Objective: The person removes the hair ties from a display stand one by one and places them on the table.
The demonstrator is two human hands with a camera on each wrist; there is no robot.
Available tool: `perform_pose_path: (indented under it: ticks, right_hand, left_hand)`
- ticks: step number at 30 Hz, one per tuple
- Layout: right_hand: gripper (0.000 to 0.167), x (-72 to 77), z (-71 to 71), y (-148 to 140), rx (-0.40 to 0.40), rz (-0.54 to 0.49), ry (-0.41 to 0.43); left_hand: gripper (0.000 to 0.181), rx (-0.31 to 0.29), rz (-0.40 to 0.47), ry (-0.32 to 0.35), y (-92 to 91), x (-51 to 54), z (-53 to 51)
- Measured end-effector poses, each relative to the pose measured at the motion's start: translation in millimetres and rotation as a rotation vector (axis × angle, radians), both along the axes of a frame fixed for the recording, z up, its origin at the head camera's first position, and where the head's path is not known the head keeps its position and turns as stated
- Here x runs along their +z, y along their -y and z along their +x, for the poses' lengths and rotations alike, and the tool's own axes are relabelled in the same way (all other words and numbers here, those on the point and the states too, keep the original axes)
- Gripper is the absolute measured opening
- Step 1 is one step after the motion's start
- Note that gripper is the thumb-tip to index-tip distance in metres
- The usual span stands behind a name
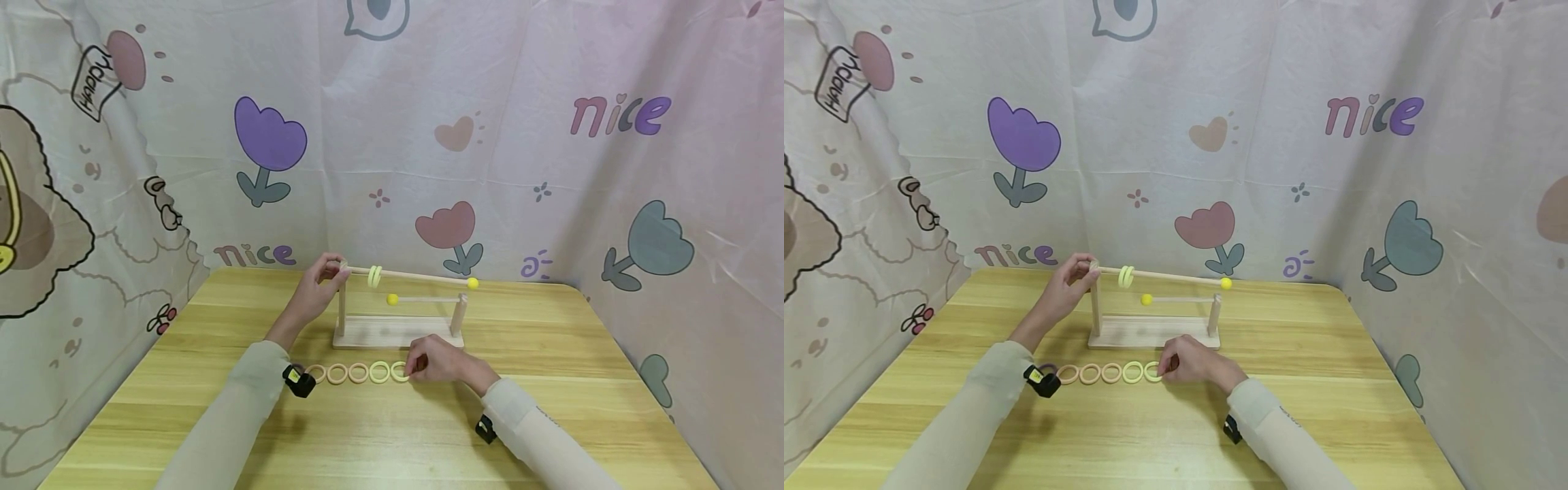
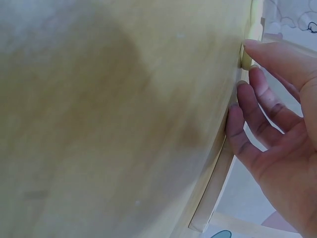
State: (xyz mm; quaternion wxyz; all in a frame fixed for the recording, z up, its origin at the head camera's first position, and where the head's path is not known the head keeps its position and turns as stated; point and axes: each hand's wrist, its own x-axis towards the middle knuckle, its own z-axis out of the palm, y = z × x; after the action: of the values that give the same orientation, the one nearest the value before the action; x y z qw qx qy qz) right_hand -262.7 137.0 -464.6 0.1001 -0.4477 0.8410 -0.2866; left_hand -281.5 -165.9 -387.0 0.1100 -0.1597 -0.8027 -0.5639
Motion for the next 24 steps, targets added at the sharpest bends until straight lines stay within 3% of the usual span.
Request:
perform_pose_path:
  ticks: [16, 24]
  right_hand:
    - [0.010, 0.0, 0.2, -1.9, -0.003, -0.002, -0.024]
    - [0.010, 9.7, 0.8, -2.6, -0.017, -0.052, -0.001]
  left_hand:
    - [0.037, 0.006, 0.008, 0.003, -0.4, -0.8, -0.7]
    - [0.033, 0.006, 0.011, 0.004, -0.5, -1.0, -1.1]
